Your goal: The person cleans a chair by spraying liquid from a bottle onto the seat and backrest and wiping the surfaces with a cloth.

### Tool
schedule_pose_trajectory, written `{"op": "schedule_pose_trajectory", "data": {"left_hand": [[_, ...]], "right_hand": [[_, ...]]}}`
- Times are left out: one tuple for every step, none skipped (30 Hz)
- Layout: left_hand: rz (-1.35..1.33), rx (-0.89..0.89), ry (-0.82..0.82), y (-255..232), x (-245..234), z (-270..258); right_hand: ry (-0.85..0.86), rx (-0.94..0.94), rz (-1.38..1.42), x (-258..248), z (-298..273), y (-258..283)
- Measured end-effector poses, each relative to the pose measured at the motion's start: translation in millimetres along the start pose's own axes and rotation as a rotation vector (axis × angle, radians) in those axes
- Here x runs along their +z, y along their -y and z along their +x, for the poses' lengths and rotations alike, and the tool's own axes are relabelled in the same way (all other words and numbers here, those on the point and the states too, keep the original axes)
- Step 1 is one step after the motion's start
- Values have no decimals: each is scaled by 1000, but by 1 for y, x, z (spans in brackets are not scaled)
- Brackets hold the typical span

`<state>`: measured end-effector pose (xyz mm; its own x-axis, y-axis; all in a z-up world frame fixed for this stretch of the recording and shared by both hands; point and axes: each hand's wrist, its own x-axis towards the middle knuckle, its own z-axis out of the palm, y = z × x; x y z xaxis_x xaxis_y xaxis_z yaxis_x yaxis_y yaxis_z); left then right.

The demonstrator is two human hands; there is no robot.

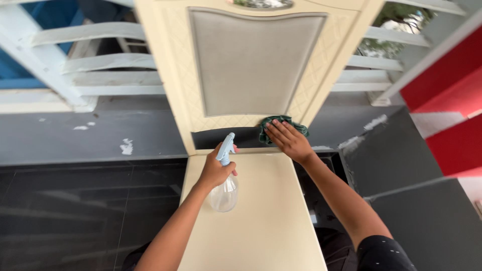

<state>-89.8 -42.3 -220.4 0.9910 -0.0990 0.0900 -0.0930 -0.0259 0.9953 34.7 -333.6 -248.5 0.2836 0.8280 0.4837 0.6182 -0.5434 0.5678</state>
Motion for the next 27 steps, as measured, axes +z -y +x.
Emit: {"op": "schedule_pose_trajectory", "data": {"left_hand": [[7, -26, 17, -2, 8, 2], [13, -51, 30, -5, 13, 4], [-5, -35, 33, -7, 15, 5], [-27, -19, 30, -9, 15, 5], [-48, -2, 27, -9, 14, 4], [-47, -12, 12, -9, 9, 2], [-47, -23, -2, -8, 2, -1], [-44, -37, -27, -7, -8, -6], [-14, -25, -48, -5, -17, -10], [18, -20, -70, -2, -26, -15], [50, -14, -93, 0, -36, -20], [49, -15, -103, 2, -43, -24], [47, -15, -114, 3, -51, -28], [49, -12, -122, 3, -58, -30], [45, -2, -132, 2, -63, -31], [39, 6, -137, 1, -66, -32], [34, 15, -142, 0, -66, -32], [39, 8, -135, -2, -64, -31], [45, 1, -128, -4, -60, -28], [49, -9, -111, -6, -54, -24], [66, -26, -96, -8, -46, -21], [82, -40, -76, -9, -37, -17], [99, -53, -57, -10, -26, -13], [62, -25, -40, -10, -13, -7], [24, 2, -23, -8, 0, -1], [-10, 31, -9, -7, 12, 5], [-23, 44, 14, -6, 25, 11]], "right_hand": [[16, 16, 14, -6, -5, -3], [31, 27, 29, -11, -8, -7], [41, 42, 41, -15, -7, -6], [49, 50, 54, -15, 1, -2], [58, 59, 67, -16, 11, 3], [36, 26, 70, -14, 27, 8], [15, -7, 74, -13, 44, 15], [-12, -44, 85, -11, 66, 25], [-37, -93, 115, -9, 88, 34], [-61, -140, 150, -7, 109, 46], [-85, -188, 184, -5, 129, 57], [-113, -210, 169, -5, 145, 68], [-140, -231, 153, -4, 160, 78], [-170, -249, 134, -4, 170, 83], [-141, -264, 156, -5, 173, 82], [-107, -275, 176, -6, 170, 78], [-74, -287, 196, -7, 165, 73], [-68, -286, 188, -8, 156, 66], [-63, -286, 180, -8, 146, 57], [-49, -277, 170, -10, 130, 47], [-44, -260, 116, -13, 114, 38], [-36, -241, 57, -16, 96, 26], [-28, -223, -3, -20, 78, 15], [-3, -200, -27, -25, 60, 3], [21, -177, -52, -31, 42, -7], [39, -154, -76, -37, 28, -17], [47, -131, -63, -44, 16, -28]]}}
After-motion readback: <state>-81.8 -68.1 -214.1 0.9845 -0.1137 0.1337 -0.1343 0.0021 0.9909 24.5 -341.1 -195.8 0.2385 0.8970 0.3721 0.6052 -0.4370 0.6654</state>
